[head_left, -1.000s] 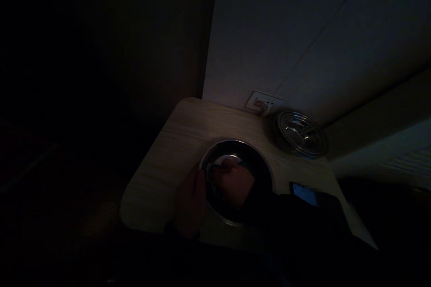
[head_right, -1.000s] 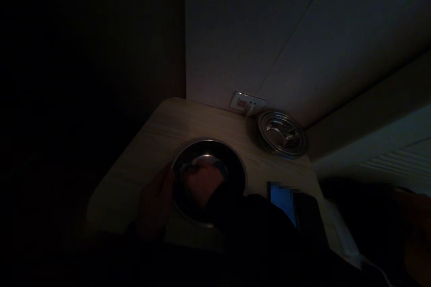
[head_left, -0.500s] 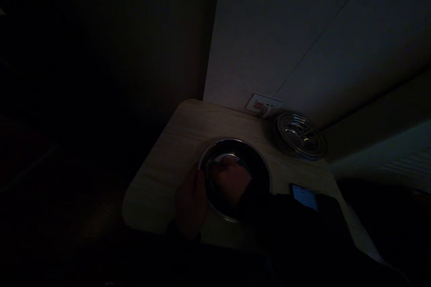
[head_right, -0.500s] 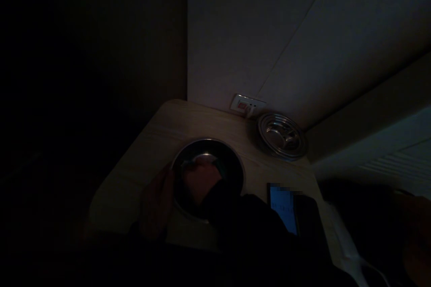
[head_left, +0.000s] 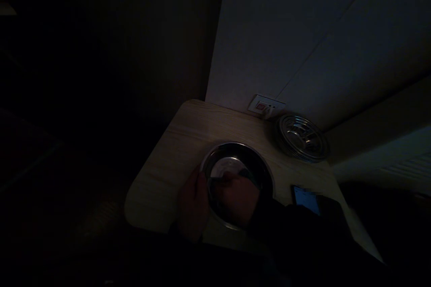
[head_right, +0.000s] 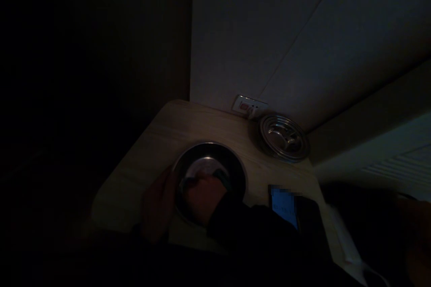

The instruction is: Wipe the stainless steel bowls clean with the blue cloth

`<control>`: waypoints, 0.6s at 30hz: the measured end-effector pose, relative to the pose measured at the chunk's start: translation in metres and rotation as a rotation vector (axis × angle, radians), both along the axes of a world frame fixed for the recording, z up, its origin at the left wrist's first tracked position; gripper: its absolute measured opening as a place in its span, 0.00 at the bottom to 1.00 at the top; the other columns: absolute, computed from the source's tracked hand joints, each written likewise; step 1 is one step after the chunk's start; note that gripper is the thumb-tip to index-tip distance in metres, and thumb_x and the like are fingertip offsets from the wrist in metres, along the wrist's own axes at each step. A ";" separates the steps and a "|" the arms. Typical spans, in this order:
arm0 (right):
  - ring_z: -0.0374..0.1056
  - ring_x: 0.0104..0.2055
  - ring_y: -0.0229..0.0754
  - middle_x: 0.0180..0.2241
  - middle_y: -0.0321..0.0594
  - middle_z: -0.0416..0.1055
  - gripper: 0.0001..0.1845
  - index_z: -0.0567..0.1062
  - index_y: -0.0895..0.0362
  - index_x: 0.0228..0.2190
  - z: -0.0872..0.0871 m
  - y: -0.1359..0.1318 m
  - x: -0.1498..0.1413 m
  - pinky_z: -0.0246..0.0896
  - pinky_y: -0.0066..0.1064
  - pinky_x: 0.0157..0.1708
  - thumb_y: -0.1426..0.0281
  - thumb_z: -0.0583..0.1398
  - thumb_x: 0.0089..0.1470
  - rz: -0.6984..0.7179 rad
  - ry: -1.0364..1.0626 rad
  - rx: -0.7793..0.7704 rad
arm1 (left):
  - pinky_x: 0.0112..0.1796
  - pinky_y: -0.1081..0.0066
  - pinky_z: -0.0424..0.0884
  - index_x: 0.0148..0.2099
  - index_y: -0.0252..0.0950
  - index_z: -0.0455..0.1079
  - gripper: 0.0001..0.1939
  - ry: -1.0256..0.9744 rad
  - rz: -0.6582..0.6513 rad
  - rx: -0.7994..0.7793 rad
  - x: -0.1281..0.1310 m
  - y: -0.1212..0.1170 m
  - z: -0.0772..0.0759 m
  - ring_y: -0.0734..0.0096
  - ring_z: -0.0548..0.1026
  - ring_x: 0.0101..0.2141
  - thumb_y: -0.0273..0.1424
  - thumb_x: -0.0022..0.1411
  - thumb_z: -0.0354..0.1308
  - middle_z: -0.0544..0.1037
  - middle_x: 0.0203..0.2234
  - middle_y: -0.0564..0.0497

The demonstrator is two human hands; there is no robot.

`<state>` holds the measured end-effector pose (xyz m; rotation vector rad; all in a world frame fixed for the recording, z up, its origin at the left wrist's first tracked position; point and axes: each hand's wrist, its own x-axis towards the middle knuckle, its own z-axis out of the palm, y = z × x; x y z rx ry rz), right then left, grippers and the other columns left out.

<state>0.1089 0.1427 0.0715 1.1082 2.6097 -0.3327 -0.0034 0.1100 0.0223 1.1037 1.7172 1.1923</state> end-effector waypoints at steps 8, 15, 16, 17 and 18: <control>0.65 0.41 0.45 0.34 0.46 0.74 0.11 0.74 0.59 0.37 -0.001 0.002 -0.003 0.60 0.31 0.35 0.75 0.53 0.55 -0.066 -0.005 0.095 | 0.44 0.69 0.67 0.49 0.33 0.70 0.21 0.017 -0.017 -0.003 -0.001 -0.001 0.002 0.64 0.73 0.45 0.37 0.61 0.43 0.76 0.44 0.45; 0.66 0.39 0.42 0.33 0.42 0.73 0.09 0.75 0.57 0.34 0.007 -0.001 0.011 0.59 0.29 0.35 0.73 0.54 0.55 -0.021 -0.036 -0.061 | 0.44 0.70 0.68 0.50 0.34 0.69 0.21 -0.028 -0.045 -0.003 -0.001 -0.002 0.002 0.65 0.73 0.45 0.37 0.62 0.43 0.75 0.45 0.46; 0.65 0.40 0.43 0.34 0.43 0.73 0.09 0.74 0.57 0.35 0.007 0.003 0.011 0.59 0.30 0.35 0.73 0.54 0.55 -0.054 -0.034 -0.044 | 0.44 0.71 0.68 0.50 0.34 0.69 0.20 -0.032 -0.058 0.011 -0.001 -0.002 0.001 0.66 0.73 0.45 0.37 0.62 0.43 0.75 0.45 0.46; 0.65 0.41 0.43 0.35 0.44 0.73 0.10 0.74 0.58 0.36 0.008 0.007 0.010 0.59 0.30 0.36 0.74 0.54 0.54 -0.081 -0.036 -0.022 | 0.44 0.71 0.68 0.50 0.34 0.68 0.20 -0.032 -0.062 0.021 -0.001 -0.002 0.001 0.66 0.72 0.45 0.37 0.62 0.43 0.75 0.46 0.46; 0.65 0.42 0.44 0.36 0.45 0.73 0.11 0.74 0.58 0.38 0.007 0.011 0.009 0.59 0.30 0.36 0.74 0.54 0.54 -0.100 -0.038 -0.003 | 0.44 0.71 0.68 0.50 0.34 0.69 0.20 -0.027 -0.055 0.024 -0.001 -0.001 0.000 0.66 0.72 0.45 0.37 0.62 0.43 0.75 0.45 0.46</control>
